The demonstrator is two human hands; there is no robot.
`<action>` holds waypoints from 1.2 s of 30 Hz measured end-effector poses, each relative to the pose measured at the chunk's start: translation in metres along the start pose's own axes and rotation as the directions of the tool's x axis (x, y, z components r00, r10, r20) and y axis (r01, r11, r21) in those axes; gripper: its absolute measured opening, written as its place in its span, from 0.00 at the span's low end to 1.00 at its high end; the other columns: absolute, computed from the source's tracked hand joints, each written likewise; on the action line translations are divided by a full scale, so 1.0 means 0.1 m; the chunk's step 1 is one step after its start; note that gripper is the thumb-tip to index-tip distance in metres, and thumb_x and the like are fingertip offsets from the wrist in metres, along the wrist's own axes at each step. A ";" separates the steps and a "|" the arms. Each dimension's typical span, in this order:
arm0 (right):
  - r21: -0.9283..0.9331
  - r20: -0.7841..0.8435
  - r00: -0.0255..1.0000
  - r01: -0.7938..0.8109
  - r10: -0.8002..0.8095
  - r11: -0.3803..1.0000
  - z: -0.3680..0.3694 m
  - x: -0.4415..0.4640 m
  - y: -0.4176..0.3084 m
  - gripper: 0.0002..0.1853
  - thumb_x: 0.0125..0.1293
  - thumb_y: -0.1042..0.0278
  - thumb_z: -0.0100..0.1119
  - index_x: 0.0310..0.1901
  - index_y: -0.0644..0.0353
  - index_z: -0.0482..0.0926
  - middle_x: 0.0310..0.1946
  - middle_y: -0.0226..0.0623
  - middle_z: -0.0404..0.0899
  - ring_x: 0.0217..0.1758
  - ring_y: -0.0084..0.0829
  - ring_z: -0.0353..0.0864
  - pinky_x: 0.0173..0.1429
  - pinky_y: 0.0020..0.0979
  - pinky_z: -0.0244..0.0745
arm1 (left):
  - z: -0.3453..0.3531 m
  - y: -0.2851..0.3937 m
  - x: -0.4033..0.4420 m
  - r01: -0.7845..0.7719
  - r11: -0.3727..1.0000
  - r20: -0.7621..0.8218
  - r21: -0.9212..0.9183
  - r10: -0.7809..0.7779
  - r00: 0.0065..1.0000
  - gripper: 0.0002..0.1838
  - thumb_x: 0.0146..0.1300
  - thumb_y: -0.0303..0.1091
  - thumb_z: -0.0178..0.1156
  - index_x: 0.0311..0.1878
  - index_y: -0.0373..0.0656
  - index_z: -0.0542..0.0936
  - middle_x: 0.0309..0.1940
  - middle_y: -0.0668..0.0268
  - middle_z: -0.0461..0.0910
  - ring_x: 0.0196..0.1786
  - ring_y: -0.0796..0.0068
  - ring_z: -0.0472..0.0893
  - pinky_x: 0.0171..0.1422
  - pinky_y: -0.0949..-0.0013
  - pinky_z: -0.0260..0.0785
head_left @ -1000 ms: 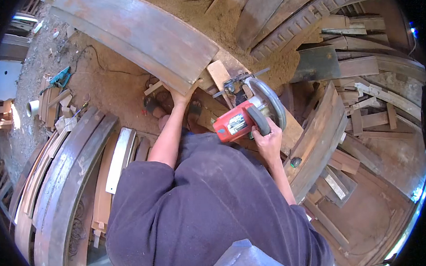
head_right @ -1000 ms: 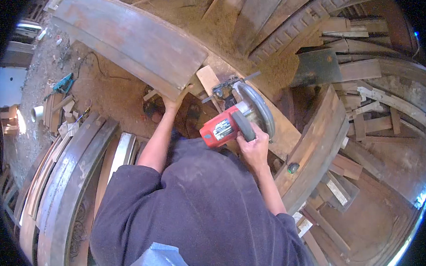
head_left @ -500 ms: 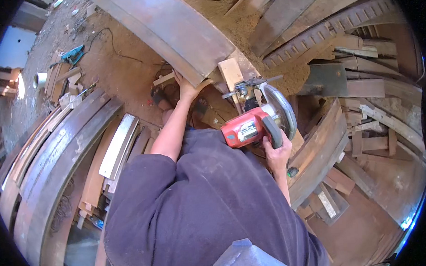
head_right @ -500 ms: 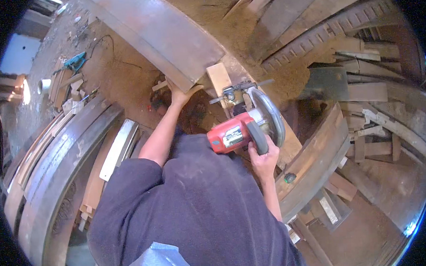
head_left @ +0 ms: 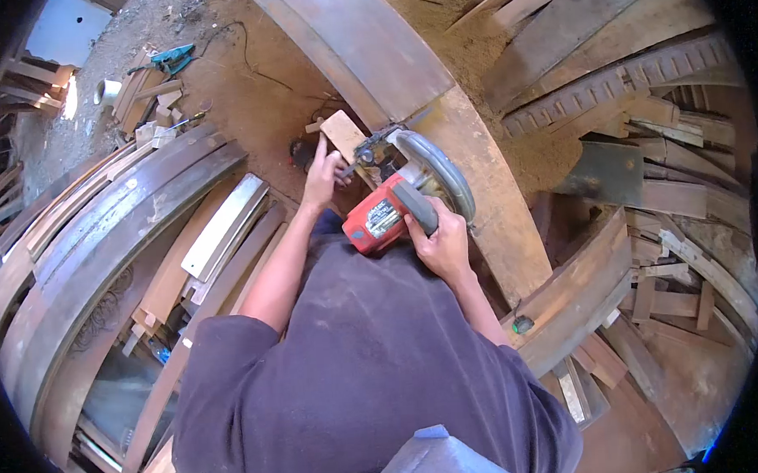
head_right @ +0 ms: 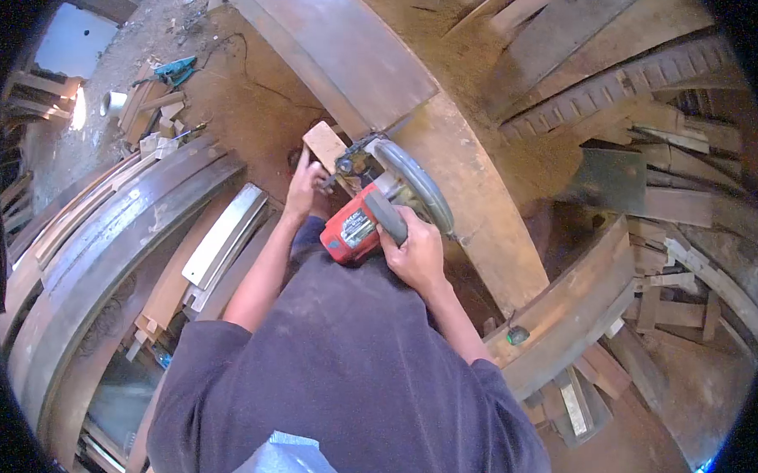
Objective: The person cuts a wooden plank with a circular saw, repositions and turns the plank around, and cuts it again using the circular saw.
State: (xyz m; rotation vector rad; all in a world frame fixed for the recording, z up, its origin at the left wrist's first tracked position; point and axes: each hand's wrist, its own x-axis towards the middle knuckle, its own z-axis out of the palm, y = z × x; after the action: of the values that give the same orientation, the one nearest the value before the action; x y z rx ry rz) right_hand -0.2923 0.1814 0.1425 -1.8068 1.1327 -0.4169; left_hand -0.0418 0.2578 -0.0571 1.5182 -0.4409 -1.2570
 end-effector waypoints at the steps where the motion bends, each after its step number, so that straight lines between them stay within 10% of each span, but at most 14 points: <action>1: 0.004 -0.001 1.000 0.001 -0.001 1.000 0.05 0.04 0.00 0.16 0.67 0.67 0.70 0.54 0.63 0.83 0.40 0.55 0.89 0.45 0.56 0.90 0.49 0.46 0.84 | 0.01 0.04 0.00 0.028 0.998 0.028 0.052 -0.029 0.999 0.42 0.82 0.43 0.50 0.90 0.49 0.41 0.32 0.66 0.80 0.31 0.77 0.80 0.38 0.73 0.76; 6: -0.064 -0.018 0.999 -0.030 0.029 0.997 0.20 0.10 0.03 0.15 0.67 0.66 0.71 0.53 0.62 0.83 0.40 0.55 0.89 0.45 0.57 0.90 0.49 0.48 0.84 | -0.04 0.11 0.16 -0.007 0.978 0.152 0.209 -0.025 0.988 0.54 0.75 0.32 0.60 0.88 0.45 0.30 0.32 0.68 0.78 0.33 0.79 0.74 0.38 0.71 0.70; 36: -0.024 0.099 0.985 -0.137 0.139 0.990 0.42 0.68 -0.16 0.17 0.66 0.57 0.74 0.50 0.59 0.87 0.39 0.56 0.88 0.44 0.58 0.89 0.48 0.50 0.84 | -0.24 0.38 0.59 0.051 0.952 0.073 0.302 -0.076 0.994 0.56 0.78 0.37 0.61 0.87 0.46 0.26 0.31 0.74 0.73 0.32 0.83 0.68 0.38 0.74 0.65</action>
State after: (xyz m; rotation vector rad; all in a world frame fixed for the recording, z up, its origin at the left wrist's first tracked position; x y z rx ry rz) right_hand -0.2203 0.1489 0.1224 -1.7315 1.1856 -0.2322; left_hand 0.0138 0.2087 -0.0543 1.7493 -0.6669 -1.3530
